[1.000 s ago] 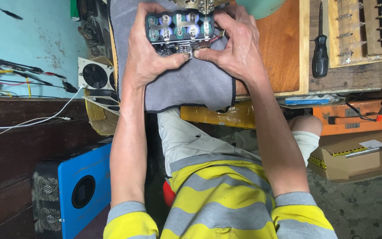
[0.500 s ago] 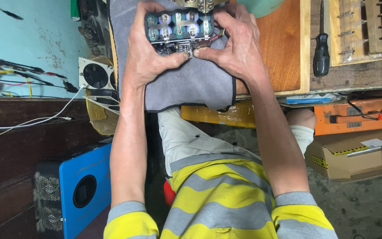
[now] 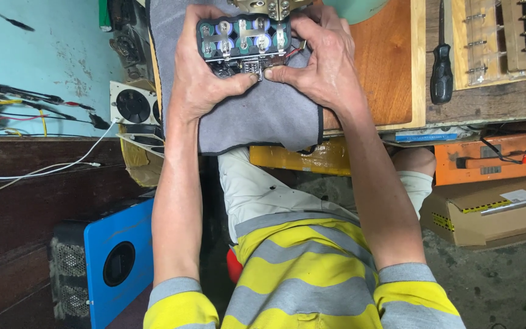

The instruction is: The person assembles a battery pack by placing cylindrical cells into a metal holder and securing them with a screwdriver. They then inspect the assembled pack, turning it over to show the circuit board and connections.

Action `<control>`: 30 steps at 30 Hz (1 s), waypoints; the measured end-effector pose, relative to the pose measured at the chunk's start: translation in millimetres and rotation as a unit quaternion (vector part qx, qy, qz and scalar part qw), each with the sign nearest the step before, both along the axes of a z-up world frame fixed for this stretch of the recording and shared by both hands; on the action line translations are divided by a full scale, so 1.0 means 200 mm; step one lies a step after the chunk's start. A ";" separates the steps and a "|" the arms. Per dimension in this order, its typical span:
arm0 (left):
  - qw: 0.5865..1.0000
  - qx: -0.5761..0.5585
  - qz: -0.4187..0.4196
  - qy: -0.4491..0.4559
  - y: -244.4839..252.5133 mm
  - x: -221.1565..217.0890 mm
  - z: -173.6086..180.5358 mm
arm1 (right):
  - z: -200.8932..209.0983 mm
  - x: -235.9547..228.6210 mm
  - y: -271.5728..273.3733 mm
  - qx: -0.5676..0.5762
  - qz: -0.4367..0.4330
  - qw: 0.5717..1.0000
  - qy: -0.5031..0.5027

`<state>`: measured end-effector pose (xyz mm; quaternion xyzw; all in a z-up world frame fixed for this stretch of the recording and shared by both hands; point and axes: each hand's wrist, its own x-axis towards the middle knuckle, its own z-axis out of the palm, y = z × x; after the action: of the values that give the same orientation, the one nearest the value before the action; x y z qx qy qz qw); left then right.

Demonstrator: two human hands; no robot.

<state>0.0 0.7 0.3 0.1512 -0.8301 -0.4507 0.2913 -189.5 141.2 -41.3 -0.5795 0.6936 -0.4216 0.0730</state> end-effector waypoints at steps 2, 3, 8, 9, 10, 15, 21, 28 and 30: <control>1.000 0.001 0.000 0.000 0.00 0.00 0.00 | 0.00 0.00 0.00 0.000 -0.001 1.000 0.001; 1.000 0.003 0.001 0.000 0.00 0.00 0.00 | 0.00 0.00 0.00 0.001 -0.002 1.000 0.002; 1.000 0.001 0.003 0.002 0.00 0.00 0.00 | 0.01 0.00 0.00 -0.006 0.006 1.000 0.007; 1.000 0.003 0.002 0.000 0.00 0.00 -0.01 | 0.01 0.00 0.00 -0.009 0.010 1.000 0.009; 1.000 0.002 0.001 0.001 0.00 0.00 -0.01 | 0.01 0.00 0.00 -0.010 0.009 1.000 0.009; 1.000 0.002 -0.020 0.002 0.00 0.01 -0.03 | 0.00 0.00 0.01 -0.043 0.015 0.999 0.008; 0.998 0.005 -0.043 -0.050 0.02 0.08 0.02 | -0.10 -0.04 0.04 -0.069 0.079 0.995 0.002; 0.983 -0.178 0.011 -0.048 0.17 0.19 0.00 | 0.00 0.01 0.10 -0.072 0.120 0.990 0.011; 0.965 -0.264 0.005 -0.002 0.20 0.20 -0.02 | 0.01 0.01 0.10 -0.080 0.129 0.988 0.017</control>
<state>39.8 40.6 -3.5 0.0741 -0.9195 -0.2137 0.3214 -186.6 161.8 -39.5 -0.6748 0.5786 -0.4529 0.0687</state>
